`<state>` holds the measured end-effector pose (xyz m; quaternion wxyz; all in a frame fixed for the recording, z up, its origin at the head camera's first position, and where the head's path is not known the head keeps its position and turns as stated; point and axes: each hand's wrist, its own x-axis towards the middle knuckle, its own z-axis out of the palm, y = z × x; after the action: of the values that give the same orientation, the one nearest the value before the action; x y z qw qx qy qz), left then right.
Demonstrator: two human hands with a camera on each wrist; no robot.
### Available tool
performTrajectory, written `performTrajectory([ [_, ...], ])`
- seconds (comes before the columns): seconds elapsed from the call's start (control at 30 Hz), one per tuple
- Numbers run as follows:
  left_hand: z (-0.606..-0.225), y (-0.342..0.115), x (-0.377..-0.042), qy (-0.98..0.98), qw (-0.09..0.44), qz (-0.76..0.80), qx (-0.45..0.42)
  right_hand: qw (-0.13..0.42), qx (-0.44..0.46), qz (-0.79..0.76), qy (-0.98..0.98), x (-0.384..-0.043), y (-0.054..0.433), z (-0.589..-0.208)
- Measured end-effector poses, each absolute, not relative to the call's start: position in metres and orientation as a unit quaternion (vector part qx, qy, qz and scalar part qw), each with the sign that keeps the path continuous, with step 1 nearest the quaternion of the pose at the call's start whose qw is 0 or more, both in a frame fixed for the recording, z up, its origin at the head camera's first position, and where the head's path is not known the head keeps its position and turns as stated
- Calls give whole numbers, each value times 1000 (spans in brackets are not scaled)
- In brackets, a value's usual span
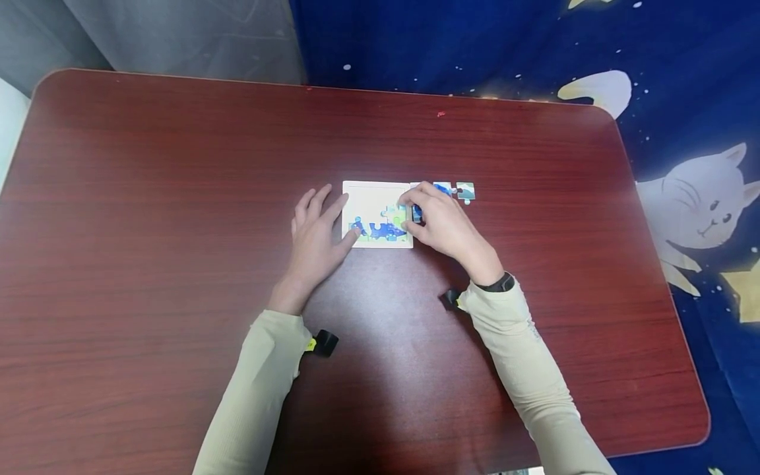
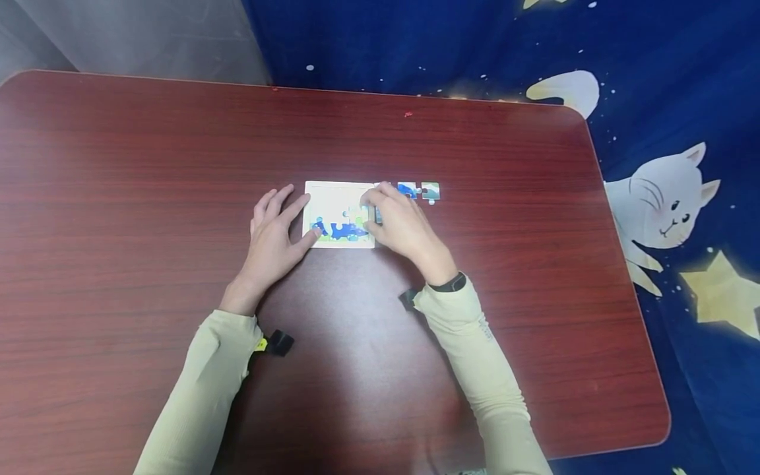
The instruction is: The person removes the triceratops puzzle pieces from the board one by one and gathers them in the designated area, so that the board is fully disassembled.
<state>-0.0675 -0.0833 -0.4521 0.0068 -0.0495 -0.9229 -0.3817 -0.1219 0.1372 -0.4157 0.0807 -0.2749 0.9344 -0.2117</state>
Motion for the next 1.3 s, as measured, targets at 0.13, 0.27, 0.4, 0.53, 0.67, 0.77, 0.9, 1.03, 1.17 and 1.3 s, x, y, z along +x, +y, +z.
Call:
performTrajectory([
  [0.13,-452,-84,-67,-923,6,-381,-50,72,-278,-211,934,-120,135,-414],
  [0.27,-453,-84,-67,-923,8,-382,-50,64,-277,-213,935,-119,134,-414],
  [0.4,-453,-83,-68,-922,10,-384,-52,52,-280,-221,933,-120,133,-415],
  [0.53,-454,-83,-68,-922,12,-384,-53,44,-282,-226,932,-120,133,-416],
  [0.67,-453,-83,-68,-923,13,-381,-51,45,-282,-223,932,-120,134,-415],
  [0.77,-453,-83,-68,-923,12,-380,-50,46,-277,-220,934,-119,135,-414],
  [0.9,-453,-84,-68,-924,11,-380,-50,44,-269,-215,938,-120,137,-412],
  [1.03,-453,-84,-68,-923,12,-381,-50,41,-268,-216,938,-122,141,-411],
  [1.17,-453,-84,-68,-923,13,-382,-51,41,-263,-226,937,-124,145,-409],
  [1.3,-453,-84,-68,-923,14,-381,-52,46,-255,-231,938,-125,148,-407],
])
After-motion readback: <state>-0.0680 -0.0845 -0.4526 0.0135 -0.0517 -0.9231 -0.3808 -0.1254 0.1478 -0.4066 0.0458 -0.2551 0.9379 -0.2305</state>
